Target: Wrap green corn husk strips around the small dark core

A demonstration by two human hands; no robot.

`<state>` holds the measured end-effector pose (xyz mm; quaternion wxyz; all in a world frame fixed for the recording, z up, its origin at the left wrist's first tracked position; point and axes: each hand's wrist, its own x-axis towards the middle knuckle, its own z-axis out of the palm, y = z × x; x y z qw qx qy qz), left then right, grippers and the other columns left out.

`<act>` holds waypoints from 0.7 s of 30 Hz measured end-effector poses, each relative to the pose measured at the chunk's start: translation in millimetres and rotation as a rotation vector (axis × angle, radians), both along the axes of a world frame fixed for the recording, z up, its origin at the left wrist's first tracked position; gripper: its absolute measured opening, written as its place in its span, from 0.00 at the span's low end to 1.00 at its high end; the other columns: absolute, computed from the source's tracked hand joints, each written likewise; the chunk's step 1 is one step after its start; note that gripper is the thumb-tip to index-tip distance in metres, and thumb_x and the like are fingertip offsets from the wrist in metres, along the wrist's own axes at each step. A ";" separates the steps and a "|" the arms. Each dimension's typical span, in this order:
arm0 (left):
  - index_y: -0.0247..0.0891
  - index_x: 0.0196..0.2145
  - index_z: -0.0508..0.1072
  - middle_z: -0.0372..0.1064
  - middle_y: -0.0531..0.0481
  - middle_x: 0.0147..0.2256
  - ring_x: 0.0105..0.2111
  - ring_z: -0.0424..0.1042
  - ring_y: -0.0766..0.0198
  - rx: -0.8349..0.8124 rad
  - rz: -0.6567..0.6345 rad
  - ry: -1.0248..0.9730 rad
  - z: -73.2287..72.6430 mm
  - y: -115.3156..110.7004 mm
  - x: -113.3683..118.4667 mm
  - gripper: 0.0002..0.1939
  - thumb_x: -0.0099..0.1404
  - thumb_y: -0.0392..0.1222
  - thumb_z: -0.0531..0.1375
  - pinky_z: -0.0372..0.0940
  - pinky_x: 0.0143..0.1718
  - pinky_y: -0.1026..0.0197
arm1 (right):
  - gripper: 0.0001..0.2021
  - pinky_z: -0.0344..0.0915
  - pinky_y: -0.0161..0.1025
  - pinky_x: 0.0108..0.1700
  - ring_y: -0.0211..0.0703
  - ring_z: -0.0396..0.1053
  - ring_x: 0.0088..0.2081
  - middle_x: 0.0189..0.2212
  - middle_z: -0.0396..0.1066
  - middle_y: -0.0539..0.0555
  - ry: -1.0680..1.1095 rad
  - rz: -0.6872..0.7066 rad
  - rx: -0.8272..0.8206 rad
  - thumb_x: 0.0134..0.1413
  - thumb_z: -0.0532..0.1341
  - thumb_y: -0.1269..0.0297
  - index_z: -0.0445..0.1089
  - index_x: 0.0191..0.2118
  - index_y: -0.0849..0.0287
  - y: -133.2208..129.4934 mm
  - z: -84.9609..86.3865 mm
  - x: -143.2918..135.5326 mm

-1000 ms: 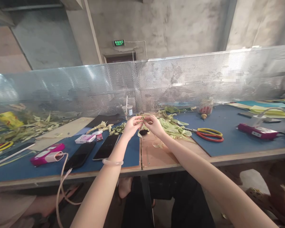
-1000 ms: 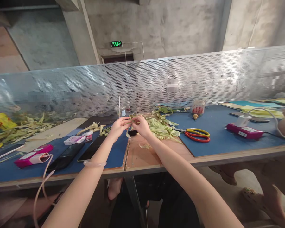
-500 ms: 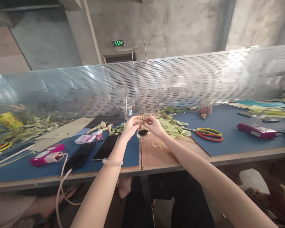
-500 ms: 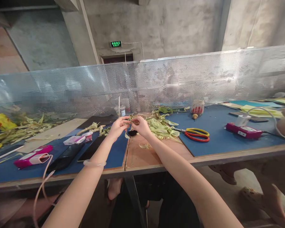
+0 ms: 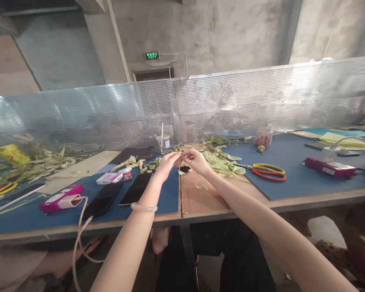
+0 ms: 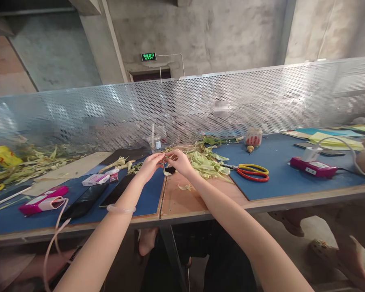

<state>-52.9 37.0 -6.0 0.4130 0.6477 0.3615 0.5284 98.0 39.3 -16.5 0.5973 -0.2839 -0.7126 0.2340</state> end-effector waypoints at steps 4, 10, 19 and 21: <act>0.32 0.39 0.70 0.70 0.49 0.36 0.32 0.70 0.65 -0.004 -0.006 -0.005 -0.5 -0.2 -0.9 0.10 0.63 0.42 0.56 0.67 0.33 0.58 | 0.08 0.64 0.37 0.37 0.38 0.66 0.33 0.34 0.68 0.52 -0.011 0.054 -0.039 0.43 0.61 0.67 0.71 0.34 0.59 -3.8 2.8 1.3; 0.33 0.41 0.69 0.69 0.49 0.36 0.32 0.70 0.65 -0.042 -0.010 -0.048 -1.6 0.7 -1.3 0.11 0.64 0.43 0.55 0.67 0.32 0.59 | 0.16 0.64 0.38 0.40 0.41 0.67 0.40 0.40 0.67 0.53 -0.033 0.160 -0.122 0.47 0.53 0.70 0.72 0.41 0.58 -11.6 8.4 5.1; 0.33 0.40 0.69 0.69 0.48 0.38 0.34 0.70 0.64 -0.042 0.056 -0.118 -2.6 2.3 -0.9 0.10 0.63 0.41 0.56 0.67 0.34 0.58 | 0.19 0.56 0.43 0.52 0.47 0.61 0.48 0.44 0.65 0.54 -0.020 0.142 -0.121 0.43 0.54 0.71 0.73 0.43 0.57 -14.3 10.3 2.0; 0.33 0.40 0.69 0.69 0.48 0.37 0.33 0.70 0.65 -0.040 0.062 -0.133 -2.5 2.8 -0.7 0.10 0.64 0.41 0.56 0.67 0.33 0.58 | 0.20 0.55 0.44 0.53 0.48 0.60 0.50 0.45 0.64 0.53 -0.018 0.159 -0.129 0.42 0.54 0.70 0.73 0.44 0.55 -13.3 9.3 1.6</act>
